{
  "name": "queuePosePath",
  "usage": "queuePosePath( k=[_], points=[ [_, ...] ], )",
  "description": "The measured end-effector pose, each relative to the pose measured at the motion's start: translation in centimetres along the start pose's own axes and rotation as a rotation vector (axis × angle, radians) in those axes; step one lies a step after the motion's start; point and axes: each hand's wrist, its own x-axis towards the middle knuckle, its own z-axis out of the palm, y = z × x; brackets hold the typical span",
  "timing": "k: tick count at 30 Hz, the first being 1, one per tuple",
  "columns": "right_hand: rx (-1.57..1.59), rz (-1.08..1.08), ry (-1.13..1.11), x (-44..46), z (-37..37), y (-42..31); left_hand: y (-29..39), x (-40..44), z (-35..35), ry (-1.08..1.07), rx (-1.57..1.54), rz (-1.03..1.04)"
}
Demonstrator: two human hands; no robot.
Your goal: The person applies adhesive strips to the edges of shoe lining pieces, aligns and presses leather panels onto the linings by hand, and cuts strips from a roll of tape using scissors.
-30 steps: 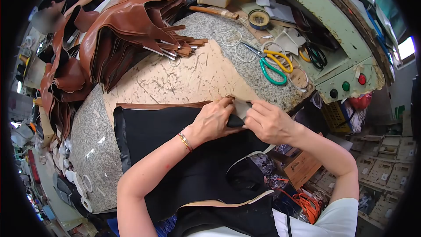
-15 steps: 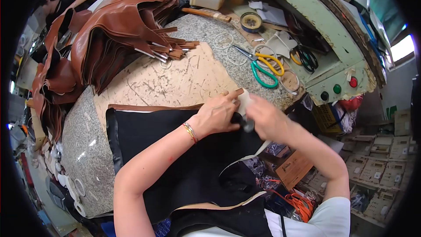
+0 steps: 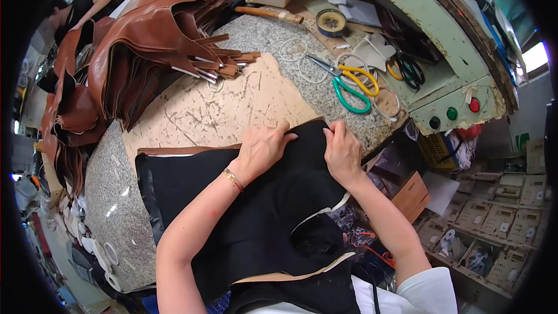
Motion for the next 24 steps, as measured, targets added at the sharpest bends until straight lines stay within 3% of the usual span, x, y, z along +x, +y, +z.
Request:
queuePosePath(
  k=[10, 14, 18, 21, 22, 24],
  points=[
    [-0.121, 0.031, 0.004, 0.1, 1.0, 0.1, 0.2, 1.1, 1.1, -0.008, 0.151, -0.07],
    [-0.221, 0.178, -0.161, 0.8, 1.2, -0.5, 0.5, 1.8, 1.0, -0.035, 0.195, -0.042],
    [-0.39, 0.032, 0.134, 0.8, 0.2, -1.2, 0.0, 2.6, 0.8, -0.033, 0.179, 0.015],
    [-0.011, -0.391, 0.077, -0.7, -1.1, -1.2, -0.7, 2.9, 1.0, -0.012, 0.15, 0.074],
    [0.249, -0.476, -0.132, -1.0, -1.4, -1.9, -0.8, 2.7, 1.0, -0.005, 0.161, 0.069],
    [0.088, -0.516, -0.417, -1.8, -1.6, -1.5, -0.9, 2.6, 0.9, -0.009, 0.186, 0.09]
  ],
)
